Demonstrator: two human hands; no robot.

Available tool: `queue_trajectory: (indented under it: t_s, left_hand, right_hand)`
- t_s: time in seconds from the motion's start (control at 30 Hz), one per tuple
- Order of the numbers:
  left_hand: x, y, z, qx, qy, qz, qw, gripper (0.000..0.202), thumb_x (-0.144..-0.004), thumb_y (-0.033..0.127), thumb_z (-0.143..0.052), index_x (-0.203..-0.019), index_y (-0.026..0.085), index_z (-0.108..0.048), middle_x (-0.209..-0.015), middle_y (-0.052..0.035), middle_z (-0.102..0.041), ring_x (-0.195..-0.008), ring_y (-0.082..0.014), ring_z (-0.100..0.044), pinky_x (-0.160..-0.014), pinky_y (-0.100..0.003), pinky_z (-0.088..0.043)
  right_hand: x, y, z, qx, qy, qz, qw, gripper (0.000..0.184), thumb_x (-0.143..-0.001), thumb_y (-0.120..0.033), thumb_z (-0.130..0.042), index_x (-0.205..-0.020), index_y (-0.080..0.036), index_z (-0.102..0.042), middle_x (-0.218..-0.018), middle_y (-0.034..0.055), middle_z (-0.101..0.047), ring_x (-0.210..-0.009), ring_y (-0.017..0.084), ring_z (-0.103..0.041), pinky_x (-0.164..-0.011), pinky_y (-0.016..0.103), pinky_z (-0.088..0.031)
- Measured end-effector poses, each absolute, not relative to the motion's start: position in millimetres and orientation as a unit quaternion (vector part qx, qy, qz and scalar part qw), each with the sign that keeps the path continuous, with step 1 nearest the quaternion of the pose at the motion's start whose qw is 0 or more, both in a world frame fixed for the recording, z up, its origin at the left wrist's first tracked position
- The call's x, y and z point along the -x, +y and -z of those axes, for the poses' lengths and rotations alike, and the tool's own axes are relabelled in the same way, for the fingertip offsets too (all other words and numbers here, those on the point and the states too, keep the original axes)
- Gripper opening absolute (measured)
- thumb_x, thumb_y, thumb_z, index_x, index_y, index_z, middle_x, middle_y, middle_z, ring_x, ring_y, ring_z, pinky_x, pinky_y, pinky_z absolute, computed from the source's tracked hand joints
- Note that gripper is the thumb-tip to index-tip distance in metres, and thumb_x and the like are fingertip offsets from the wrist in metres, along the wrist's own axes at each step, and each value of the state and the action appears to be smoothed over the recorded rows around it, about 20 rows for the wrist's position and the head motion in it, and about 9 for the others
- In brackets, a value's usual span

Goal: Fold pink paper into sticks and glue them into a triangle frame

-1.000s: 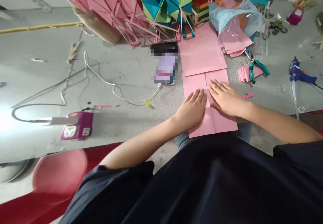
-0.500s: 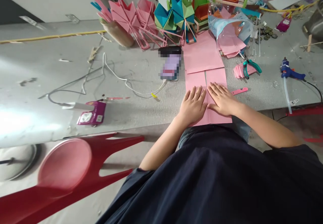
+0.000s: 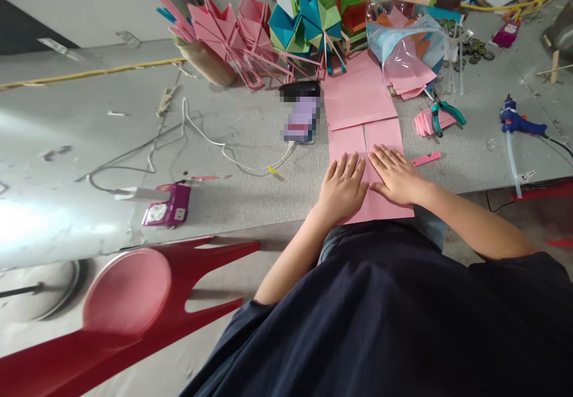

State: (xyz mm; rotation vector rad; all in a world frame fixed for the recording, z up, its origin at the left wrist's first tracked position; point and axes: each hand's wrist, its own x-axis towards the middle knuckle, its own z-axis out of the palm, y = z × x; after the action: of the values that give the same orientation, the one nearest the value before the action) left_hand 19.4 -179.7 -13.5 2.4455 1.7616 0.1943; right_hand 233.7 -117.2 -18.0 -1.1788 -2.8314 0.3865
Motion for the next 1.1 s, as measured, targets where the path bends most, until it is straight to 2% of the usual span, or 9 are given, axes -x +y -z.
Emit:
queue_trajectory:
  t_s: [0.1,0.27,0.4,0.57,0.67,0.77,0.9,0.97,1.1]
  left_hand:
    - [-20,-180,14,-0.803,0.589,-0.063,0.065,0.066,-0.113,0.038,-0.043,-0.174,0.014,-0.041,-0.183,-0.0172,-0.035,-0.173,-0.0378,-0.031,-0.141,-0.06,-0.029]
    - [-22,-182,14,-0.799,0.595,-0.063,0.065,0.066,-0.113,0.039,-0.042,-0.175,0.014,-0.04,-0.184,-0.0168,-0.034,-0.173,-0.0378,-0.031,-0.141,-0.059,-0.029]
    - [-22,-184,16,-0.796,0.597,-0.069,0.066,0.067,-0.114,0.04,-0.04,-0.175,0.012,-0.039,-0.184,-0.018,-0.034,-0.173,-0.0391,-0.03,-0.14,-0.061,-0.029]
    - [-23,-180,14,-0.794,0.598,-0.076,0.08,0.068,-0.113,0.041,-0.04,-0.174,0.013,-0.04,-0.184,-0.0185,-0.034,-0.173,-0.0396,-0.03,-0.139,-0.064,-0.03]
    - [-25,-175,7,-0.786,0.608,-0.076,0.087,0.064,-0.113,0.037,-0.04,-0.171,0.01,-0.046,-0.182,-0.0211,-0.037,-0.172,-0.0399,-0.032,-0.138,-0.064,-0.032]
    - [-28,-175,0,-0.789,0.602,-0.08,0.091,0.058,-0.113,0.032,-0.037,-0.163,0.01,-0.055,-0.179,-0.0212,-0.044,-0.171,-0.037,-0.037,-0.138,-0.059,-0.035]
    - [-29,-182,3,-0.799,0.589,-0.068,0.101,0.062,-0.113,0.037,-0.042,-0.168,0.009,-0.049,-0.18,-0.0212,-0.041,-0.171,-0.0372,-0.036,-0.139,-0.059,-0.032]
    - [-29,-185,7,-0.799,0.59,-0.071,0.091,0.066,-0.114,0.04,-0.041,-0.171,0.009,-0.044,-0.182,-0.0211,-0.037,-0.172,-0.0375,-0.034,-0.14,-0.061,-0.03]
    - [-30,-187,13,-0.803,0.586,-0.078,0.08,0.068,-0.114,0.043,-0.039,-0.174,0.009,-0.04,-0.183,-0.0211,-0.034,-0.172,-0.0377,-0.033,-0.141,-0.061,-0.027]
  right_hand:
    - [-234,-117,20,0.384,-0.915,-0.124,0.03,0.095,-0.111,-0.071,-0.034,-0.179,-0.006,-0.026,-0.187,0.0223,-0.018,-0.177,0.037,-0.017,-0.144,0.062,-0.017]
    - [-234,-120,18,0.399,-0.908,-0.125,0.018,0.095,-0.111,-0.07,-0.033,-0.179,-0.004,-0.025,-0.188,0.0223,-0.016,-0.177,0.038,-0.015,-0.144,0.06,-0.015]
    - [-237,-123,21,0.405,-0.905,-0.129,0.029,0.095,-0.11,-0.071,-0.035,-0.18,-0.008,-0.022,-0.188,0.0207,-0.015,-0.177,0.037,-0.014,-0.144,0.061,-0.014]
    - [-239,-117,21,0.4,-0.906,-0.139,0.033,0.095,-0.11,-0.071,-0.037,-0.18,-0.007,-0.024,-0.188,0.0209,-0.016,-0.177,0.037,-0.014,-0.144,0.061,-0.013]
    - [-239,-107,15,0.391,-0.908,-0.146,0.033,0.093,-0.11,-0.07,-0.038,-0.179,-0.007,-0.028,-0.187,0.0212,-0.019,-0.177,0.038,-0.016,-0.144,0.063,-0.015]
    - [-239,-102,7,0.383,-0.911,-0.148,0.032,0.089,-0.11,-0.065,-0.046,-0.176,-0.007,-0.035,-0.186,0.0217,-0.025,-0.176,0.037,-0.021,-0.143,0.061,-0.019]
    - [-235,-113,2,0.414,-0.898,-0.138,0.056,0.076,-0.111,-0.051,-0.049,-0.17,-0.004,-0.047,-0.182,0.025,-0.034,-0.173,0.039,-0.03,-0.142,0.06,-0.026]
    - [-233,-122,4,0.431,-0.889,-0.142,0.059,0.074,-0.111,-0.047,-0.048,-0.171,-0.003,-0.045,-0.183,0.0251,-0.032,-0.173,0.04,-0.029,-0.141,0.062,-0.026]
    - [-229,-132,9,0.446,-0.88,-0.157,0.041,0.078,-0.112,-0.048,-0.044,-0.177,-0.006,-0.034,-0.187,0.0211,-0.021,-0.176,0.038,-0.02,-0.143,0.065,-0.017]
